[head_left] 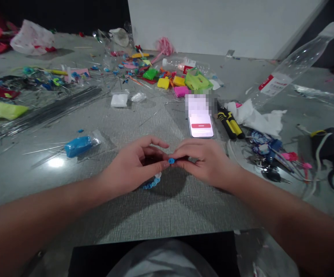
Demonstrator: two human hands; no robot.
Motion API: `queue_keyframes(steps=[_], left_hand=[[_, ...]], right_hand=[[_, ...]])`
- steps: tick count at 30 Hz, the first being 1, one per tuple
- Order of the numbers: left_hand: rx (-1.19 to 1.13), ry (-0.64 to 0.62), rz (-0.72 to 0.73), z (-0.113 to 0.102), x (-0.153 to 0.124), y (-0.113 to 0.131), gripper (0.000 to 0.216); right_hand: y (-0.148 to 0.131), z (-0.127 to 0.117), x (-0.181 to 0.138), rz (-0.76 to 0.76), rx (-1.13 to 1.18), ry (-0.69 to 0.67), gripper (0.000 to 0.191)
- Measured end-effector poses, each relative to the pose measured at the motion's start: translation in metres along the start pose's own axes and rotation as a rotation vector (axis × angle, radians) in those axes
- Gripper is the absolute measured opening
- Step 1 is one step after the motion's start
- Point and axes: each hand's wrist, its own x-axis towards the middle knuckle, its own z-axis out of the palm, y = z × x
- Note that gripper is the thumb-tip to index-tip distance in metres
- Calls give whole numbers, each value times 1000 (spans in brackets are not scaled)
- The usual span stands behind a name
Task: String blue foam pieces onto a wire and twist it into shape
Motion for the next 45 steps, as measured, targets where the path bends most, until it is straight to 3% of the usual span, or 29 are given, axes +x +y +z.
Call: queue_keyframes(steps=[6,9,15,19,25,31,35,39,42,45], left_hand=[[25,-51,31,0,0,1,35],[0,-100,29,0,0,-1,35],[53,-131,100,-6,0,-4,36],[153,-220,129,-10,2,0,24],[247,-121,110,-8,0,4,23],[218,-113,54,-12,2,4,27],[126,-94,76,-16,3,3,21],[5,-124,35,-15,3,3,13],[-163,-181,-47,-10,2,3,8],[-430,-201,-182,-5,1,2,6]], right_hand=[[3,-2,-1,-5,90,-96,22],[4,0,-2,-63,101,-126,15],[2,-2,-5,-88,94,-65,11],[3,-8,-4,-57,57,-23,8],[6,-7,-3,-13,38,-17,9],[5,-4,-4,96,90,16,12],[0,-3,-5,288,409,36,30],[-8,2,-6,437,708,51,22],[-13,7,-6,457,684,96,19],[-18,8,-7,360,473,186,23]])
